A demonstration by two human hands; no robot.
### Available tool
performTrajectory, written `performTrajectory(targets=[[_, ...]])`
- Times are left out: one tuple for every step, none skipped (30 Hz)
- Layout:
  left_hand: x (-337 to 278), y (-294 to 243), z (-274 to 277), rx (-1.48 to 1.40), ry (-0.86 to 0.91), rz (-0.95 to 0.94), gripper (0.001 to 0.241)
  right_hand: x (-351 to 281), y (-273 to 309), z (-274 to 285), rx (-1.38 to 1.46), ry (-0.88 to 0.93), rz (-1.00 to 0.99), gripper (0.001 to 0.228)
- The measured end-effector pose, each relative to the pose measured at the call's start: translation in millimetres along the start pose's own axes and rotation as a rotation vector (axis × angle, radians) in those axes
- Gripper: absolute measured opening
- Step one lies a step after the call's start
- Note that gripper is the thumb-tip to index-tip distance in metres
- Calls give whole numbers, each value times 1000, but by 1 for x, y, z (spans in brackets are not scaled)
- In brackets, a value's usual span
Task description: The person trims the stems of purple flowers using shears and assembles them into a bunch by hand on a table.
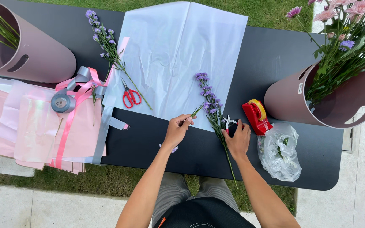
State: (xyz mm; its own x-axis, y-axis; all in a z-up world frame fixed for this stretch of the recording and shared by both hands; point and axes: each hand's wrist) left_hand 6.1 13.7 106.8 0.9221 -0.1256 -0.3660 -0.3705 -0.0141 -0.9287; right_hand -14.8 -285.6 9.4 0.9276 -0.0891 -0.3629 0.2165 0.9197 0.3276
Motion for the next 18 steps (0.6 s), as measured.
performTrajectory(targets=[[-3, -6, -3, 10, 12, 19, 24, 1, 3, 4, 48, 9, 0, 84], [-5, -12, -5, 20, 23, 38, 25, 1, 7, 8, 97, 18, 1, 78], [-3, -1, -7, 20, 25, 30, 25, -3, 23, 29, 96, 9, 3, 78], [-1, 9, -9, 34, 42, 0, 23, -8, 39, 50, 289, -9, 100, 59], [0, 20, -10, 49, 59, -26, 22, -14, 56, 71, 482, -25, 198, 44], [0, 13, -12, 49, 60, -32, 22, -13, 70, 83, 481, -30, 201, 44], [1, 8, -15, 101, 89, -69, 22, -13, 82, 95, 738, 54, 237, 45], [1, 3, -18, 152, 118, -106, 23, -12, 94, 106, 994, 141, 273, 48], [-2, -4, -24, 151, 122, -109, 23, -9, 99, 107, 993, 136, 271, 48], [-6, -11, -29, 209, 157, -127, 24, -6, 105, 109, 1037, 193, 302, 49], [-7, -19, -34, 268, 189, -150, 25, -1, 111, 110, 1081, 250, 338, 52], [-6, -19, -35, 269, 191, -156, 25, -1, 112, 113, 1079, 244, 342, 52], [-6, -20, -36, 394, 199, -201, 25, -1, 112, 115, 975, 276, 364, 44], [-6, -20, -36, 519, 207, -245, 25, -1, 113, 117, 869, 306, 385, 38], [-7, -24, -34, 518, 203, -246, 25, -2, 109, 122, 867, 307, 388, 38], [-8, -28, -31, 665, 229, -314, 25, -3, 105, 127, 764, 317, 430, 31], [-10, -32, -27, 813, 255, -379, 26, -4, 103, 130, 662, 327, 472, 26], [-10, -35, -25, 815, 251, -378, 26, -5, 100, 133, 662, 329, 476, 26]])
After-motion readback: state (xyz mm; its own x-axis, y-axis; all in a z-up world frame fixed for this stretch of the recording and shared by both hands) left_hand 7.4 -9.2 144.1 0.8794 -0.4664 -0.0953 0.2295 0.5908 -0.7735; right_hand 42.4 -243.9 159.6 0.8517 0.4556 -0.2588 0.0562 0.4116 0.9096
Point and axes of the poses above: each hand's wrist, its own x-axis towards the middle knuckle, its own z-axis out of the back of the hand, y = z × x, and after that the axes turned 11 degrees about y, right-handed
